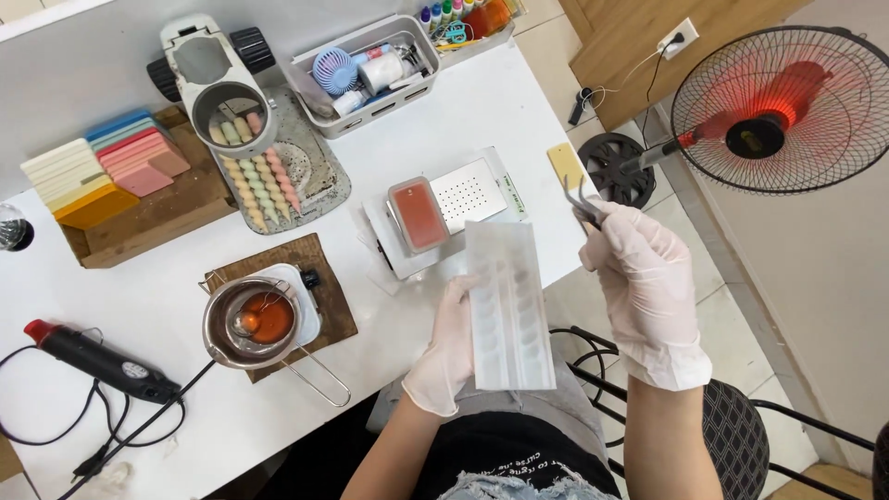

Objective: The person holds a silicone candle mold in one hand and uses tweezers to position wicks in the mold cavities. They pour melted orange wax from a small metal pitcher into the mold cavities, then set the mold down and use a heat gun over the wax pot.

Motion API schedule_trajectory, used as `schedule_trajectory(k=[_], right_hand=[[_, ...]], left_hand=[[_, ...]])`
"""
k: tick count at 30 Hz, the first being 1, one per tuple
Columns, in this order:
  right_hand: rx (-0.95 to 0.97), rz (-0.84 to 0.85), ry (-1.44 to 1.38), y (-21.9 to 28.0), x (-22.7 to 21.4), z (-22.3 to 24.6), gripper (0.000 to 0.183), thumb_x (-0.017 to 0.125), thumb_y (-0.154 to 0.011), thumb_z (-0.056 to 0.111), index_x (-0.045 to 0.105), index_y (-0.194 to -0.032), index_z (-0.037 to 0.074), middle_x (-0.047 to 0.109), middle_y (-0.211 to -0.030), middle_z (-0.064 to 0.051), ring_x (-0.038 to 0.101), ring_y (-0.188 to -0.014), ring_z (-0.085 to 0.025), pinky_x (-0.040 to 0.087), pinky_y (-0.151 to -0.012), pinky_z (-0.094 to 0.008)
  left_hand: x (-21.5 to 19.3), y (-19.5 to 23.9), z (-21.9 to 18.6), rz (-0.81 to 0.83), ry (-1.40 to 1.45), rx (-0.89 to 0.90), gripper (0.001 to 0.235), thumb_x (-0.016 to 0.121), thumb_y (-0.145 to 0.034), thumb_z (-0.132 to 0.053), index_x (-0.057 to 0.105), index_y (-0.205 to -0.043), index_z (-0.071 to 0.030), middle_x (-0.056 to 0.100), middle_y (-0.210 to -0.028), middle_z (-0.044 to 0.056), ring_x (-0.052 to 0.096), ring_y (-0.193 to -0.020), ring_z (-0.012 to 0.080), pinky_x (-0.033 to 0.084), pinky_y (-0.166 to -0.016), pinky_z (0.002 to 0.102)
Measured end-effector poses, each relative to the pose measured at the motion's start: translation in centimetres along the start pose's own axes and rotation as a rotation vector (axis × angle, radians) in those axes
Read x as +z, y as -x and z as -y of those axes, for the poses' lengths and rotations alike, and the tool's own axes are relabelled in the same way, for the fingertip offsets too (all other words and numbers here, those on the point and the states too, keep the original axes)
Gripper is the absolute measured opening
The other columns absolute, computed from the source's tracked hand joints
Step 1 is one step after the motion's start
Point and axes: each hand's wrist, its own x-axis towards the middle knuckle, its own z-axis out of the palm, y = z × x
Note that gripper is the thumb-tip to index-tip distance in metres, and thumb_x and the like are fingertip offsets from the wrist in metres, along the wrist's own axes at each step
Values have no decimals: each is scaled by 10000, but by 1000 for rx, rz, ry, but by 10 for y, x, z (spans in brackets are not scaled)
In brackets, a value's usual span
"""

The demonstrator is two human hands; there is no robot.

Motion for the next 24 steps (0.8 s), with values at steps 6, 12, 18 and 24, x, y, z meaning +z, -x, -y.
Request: schedule_trajectory(k=[6, 12, 18, 24], right_hand=[[23, -123, -145, -4, -15, 6, 296, 730, -977, 263, 718, -1094, -9, 459, -675, 85, 435, -636, -71, 437, -689, -267], [196, 93, -423, -29, -14, 2, 299, 717, -993, 314, 670, -1086, 34, 313, -632, 95, 296, -583, -67, 324, -638, -242], [306, 279, -460, -65, -7, 0, 307, 697, -1020, 320, 672, -1116, 30, 314, -639, 91, 298, -589, -70, 337, -658, -245], [430, 385, -477, -110, -4, -9, 260, 686, -1048, 323, 700, -1124, 74, 323, -635, 91, 293, -584, -71, 369, -673, -247]], left_hand=[[-5, -44, -8, 138, 54, 55, 552, 518, -1013, -356, 561, -1439, -7, 676, -1280, 168, 660, -1155, 321, 553, -1015, 472], [23, -41, -23, 191, 29, 66, 574, 501, -883, -347, 525, -1401, -103, 659, -1257, 148, 657, -1145, 361, 524, -922, 658], [-5, -80, -19, 263, 189, 38, 582, 488, -980, -393, 523, -1422, -15, 632, -1297, 240, 638, -1197, 418, 522, -993, 606], [-13, -94, -3, 295, 194, 55, 622, 471, -976, -446, 528, -1373, 30, 616, -1281, 266, 624, -1152, 477, 524, -967, 622]])
